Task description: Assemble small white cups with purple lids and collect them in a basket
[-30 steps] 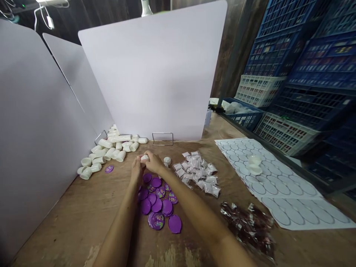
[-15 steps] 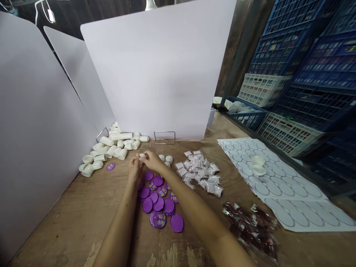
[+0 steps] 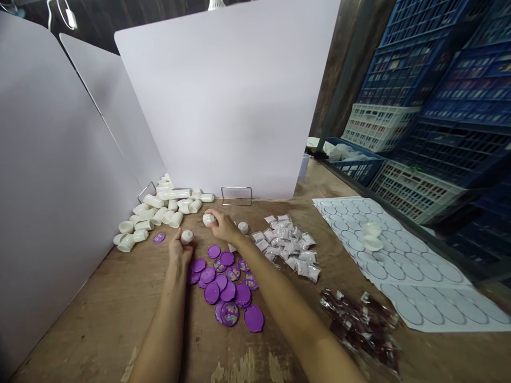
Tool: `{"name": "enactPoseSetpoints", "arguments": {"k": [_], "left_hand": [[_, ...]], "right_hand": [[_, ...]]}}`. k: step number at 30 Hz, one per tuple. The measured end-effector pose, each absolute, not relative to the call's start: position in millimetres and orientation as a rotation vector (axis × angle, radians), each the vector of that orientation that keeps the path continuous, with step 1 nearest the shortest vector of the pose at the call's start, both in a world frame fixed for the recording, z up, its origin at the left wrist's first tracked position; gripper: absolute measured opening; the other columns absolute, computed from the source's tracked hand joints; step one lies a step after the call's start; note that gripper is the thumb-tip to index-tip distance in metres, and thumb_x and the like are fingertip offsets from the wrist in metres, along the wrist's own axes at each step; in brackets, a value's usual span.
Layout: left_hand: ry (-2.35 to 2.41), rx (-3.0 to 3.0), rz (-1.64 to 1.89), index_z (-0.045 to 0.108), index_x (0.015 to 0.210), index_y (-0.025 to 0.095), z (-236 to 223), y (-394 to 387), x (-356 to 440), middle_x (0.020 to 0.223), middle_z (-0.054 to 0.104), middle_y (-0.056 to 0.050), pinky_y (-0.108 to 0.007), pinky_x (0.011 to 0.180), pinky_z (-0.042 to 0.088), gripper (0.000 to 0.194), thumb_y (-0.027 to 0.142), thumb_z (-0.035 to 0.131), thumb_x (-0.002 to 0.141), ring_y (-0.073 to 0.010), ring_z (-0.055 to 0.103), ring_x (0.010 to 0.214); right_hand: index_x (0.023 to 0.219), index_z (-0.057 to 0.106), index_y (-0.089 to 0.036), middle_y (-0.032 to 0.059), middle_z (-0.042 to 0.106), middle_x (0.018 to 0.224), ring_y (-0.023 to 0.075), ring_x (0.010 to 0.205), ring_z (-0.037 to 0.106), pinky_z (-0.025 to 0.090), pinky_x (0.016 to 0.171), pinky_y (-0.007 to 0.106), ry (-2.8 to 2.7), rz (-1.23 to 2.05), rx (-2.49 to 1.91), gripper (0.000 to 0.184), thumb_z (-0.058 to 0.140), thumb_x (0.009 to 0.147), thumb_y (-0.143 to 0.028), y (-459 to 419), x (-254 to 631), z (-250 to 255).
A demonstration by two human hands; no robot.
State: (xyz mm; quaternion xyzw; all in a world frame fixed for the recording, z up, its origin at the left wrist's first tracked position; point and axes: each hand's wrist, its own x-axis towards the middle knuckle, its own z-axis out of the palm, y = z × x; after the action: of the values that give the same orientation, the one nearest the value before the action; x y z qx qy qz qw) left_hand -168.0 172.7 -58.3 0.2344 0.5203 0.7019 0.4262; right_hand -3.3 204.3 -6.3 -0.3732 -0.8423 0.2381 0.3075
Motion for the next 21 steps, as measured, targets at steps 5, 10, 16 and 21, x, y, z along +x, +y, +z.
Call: {"name": "enactPoseSetpoints", "arguments": {"k": [5,10,16,21], "left_hand": [[1.799,1.08,1.61,0.045,0.051,0.022,-65,163,-167,0.064,0.043,0.001,-0.034,0.078,0.04,0.033,0.031,0.073,0.063,-0.0228,0.051,0.081],[1.997,1.499,1.272,0.052,0.058,0.021,-59,150,-157,0.085,0.054,-0.006,-0.045,0.096,0.034,0.027,0.028,0.079,0.056,-0.0323,0.049,0.103],[2.004,1.726,1.078,0.06,0.085,0.019,-28,133,-154,0.102,0.055,-0.014,-0.05,0.099,0.031,0.02,0.031,0.069,0.071,-0.0372,0.047,0.111],[1.74,1.83,1.072,0.064,0.088,0.021,-29,129,-104,0.095,0.063,-0.011,-0.04,0.094,0.037,0.025,0.014,0.071,0.065,-0.0307,0.055,0.1]], "right_hand": [[0.11,0.068,-0.019,0.0109,0.066,0.115,0.0264,0.117,0.053,0.037,0.102,0.039,-2.399,0.483,-1.161,0.039,0.07,0.071,-0.01,213,-3,-11],[0.104,0.067,-0.02,0.0101,0.067,0.111,0.0218,0.105,0.059,0.041,0.091,0.033,-2.352,0.352,-1.456,0.024,0.049,0.089,-0.016,198,29,-4],[0.099,0.067,-0.012,0.02,0.065,0.106,0.0329,0.104,0.058,0.043,0.082,0.038,-2.309,0.209,-1.855,0.021,0.055,0.082,-0.011,137,114,-23],[0.108,0.064,-0.013,0.0162,0.062,0.116,0.0282,0.113,0.054,0.041,0.093,0.035,-2.322,0.102,-1.841,0.029,0.047,0.086,-0.006,108,131,-44]]}}
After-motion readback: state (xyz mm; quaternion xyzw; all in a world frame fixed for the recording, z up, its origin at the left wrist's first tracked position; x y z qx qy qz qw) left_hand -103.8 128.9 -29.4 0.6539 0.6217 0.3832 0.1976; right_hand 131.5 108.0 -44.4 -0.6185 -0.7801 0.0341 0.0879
